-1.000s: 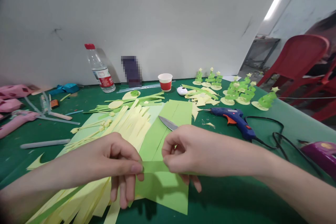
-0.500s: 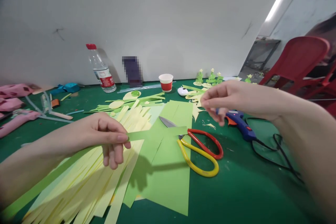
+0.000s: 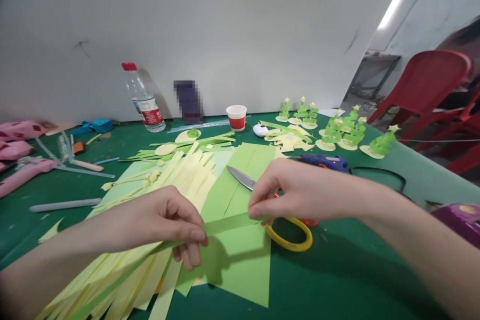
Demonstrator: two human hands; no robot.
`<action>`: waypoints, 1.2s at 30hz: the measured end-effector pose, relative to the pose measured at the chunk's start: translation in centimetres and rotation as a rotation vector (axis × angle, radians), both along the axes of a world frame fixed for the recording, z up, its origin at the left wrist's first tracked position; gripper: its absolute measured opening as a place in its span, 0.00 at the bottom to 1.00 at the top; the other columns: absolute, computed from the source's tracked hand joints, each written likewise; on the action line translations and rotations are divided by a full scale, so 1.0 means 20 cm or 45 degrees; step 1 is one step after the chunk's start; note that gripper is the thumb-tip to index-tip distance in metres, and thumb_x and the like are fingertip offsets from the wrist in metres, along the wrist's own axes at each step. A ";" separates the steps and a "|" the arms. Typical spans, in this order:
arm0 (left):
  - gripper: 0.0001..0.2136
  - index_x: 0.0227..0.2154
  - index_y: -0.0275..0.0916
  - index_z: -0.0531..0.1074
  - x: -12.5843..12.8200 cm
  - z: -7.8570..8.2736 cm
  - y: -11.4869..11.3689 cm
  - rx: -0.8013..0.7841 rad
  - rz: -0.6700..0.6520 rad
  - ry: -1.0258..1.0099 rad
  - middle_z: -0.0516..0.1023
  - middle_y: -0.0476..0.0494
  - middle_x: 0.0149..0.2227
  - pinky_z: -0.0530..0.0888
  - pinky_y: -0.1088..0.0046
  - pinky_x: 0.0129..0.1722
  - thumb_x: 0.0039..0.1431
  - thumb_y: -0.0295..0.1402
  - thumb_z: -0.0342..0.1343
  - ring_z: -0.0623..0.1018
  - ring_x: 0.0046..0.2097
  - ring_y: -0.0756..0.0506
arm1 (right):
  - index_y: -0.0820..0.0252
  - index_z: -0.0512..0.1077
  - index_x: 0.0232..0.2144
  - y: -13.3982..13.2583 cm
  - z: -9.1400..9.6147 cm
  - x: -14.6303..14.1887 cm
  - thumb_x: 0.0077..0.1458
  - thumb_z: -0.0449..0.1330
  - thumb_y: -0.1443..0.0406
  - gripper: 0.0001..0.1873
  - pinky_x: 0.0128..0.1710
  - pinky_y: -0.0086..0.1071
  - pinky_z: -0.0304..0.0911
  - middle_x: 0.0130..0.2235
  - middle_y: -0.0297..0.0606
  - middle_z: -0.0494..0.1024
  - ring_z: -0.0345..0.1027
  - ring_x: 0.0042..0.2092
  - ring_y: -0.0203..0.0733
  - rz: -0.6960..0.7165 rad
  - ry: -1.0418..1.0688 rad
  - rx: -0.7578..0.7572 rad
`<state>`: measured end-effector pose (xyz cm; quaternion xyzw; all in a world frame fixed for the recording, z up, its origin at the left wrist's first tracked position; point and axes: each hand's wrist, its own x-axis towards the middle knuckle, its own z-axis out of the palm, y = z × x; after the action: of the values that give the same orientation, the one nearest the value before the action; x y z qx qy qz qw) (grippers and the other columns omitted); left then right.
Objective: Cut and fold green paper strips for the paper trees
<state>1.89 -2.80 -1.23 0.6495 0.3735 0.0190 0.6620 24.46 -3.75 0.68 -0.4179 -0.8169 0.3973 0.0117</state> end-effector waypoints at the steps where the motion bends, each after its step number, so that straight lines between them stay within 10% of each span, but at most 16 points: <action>1: 0.07 0.24 0.37 0.76 -0.02 0.01 0.02 -0.001 -0.014 -0.004 0.80 0.48 0.25 0.73 0.79 0.32 0.51 0.35 0.58 0.78 0.29 0.51 | 0.63 0.68 0.19 0.01 0.02 0.03 0.53 0.53 0.61 0.16 0.23 0.26 0.49 0.21 0.31 0.63 0.52 0.23 0.30 0.004 -0.035 0.005; 12: 0.10 0.25 0.39 0.76 -0.13 0.08 0.12 0.223 -0.166 0.120 0.80 0.49 0.25 0.71 0.80 0.28 0.57 0.34 0.52 0.78 0.28 0.51 | 0.67 0.66 0.14 0.07 0.12 0.26 0.53 0.50 0.66 0.18 0.23 0.28 0.42 0.18 0.23 0.54 0.46 0.22 0.25 -0.160 -0.199 0.113; 18: 0.12 0.24 0.39 0.74 -0.11 0.08 0.10 0.374 -0.160 0.240 0.79 0.49 0.26 0.69 0.81 0.27 0.57 0.35 0.49 0.77 0.29 0.51 | 0.58 0.77 0.31 0.05 0.10 0.22 0.50 0.56 0.60 0.12 0.30 0.25 0.56 0.32 0.31 0.75 0.65 0.33 0.33 -0.245 -0.293 0.234; 23: 0.11 0.24 0.38 0.72 -0.06 0.09 0.04 0.470 -0.003 0.266 0.78 0.50 0.27 0.69 0.80 0.27 0.56 0.36 0.49 0.77 0.28 0.51 | 0.54 0.73 0.43 0.03 0.03 0.14 0.47 0.55 0.48 0.25 0.39 0.34 0.61 0.44 0.38 0.74 0.66 0.44 0.48 -0.283 -0.241 0.372; 30: 0.10 0.24 0.42 0.73 -0.02 0.07 -0.06 1.000 0.163 0.181 0.77 0.55 0.23 0.64 0.83 0.21 0.56 0.36 0.51 0.73 0.24 0.53 | 0.60 0.74 0.27 -0.09 0.01 -0.06 0.54 0.49 0.53 0.20 0.22 0.27 0.53 0.22 0.34 0.72 0.58 0.21 0.32 -0.224 0.001 0.423; 36: 0.10 0.22 0.40 0.74 -0.03 0.11 -0.07 0.984 0.190 0.174 0.78 0.53 0.23 0.67 0.81 0.23 0.55 0.34 0.51 0.74 0.25 0.51 | 0.60 0.71 0.20 -0.09 0.06 0.00 0.55 0.49 0.53 0.22 0.20 0.28 0.51 0.18 0.34 0.68 0.57 0.20 0.33 -0.188 -0.036 0.348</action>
<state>1.25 -4.21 1.00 0.8215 0.4282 0.1631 0.3393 24.38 -5.60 1.83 -0.4769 -0.8305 0.2747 0.0862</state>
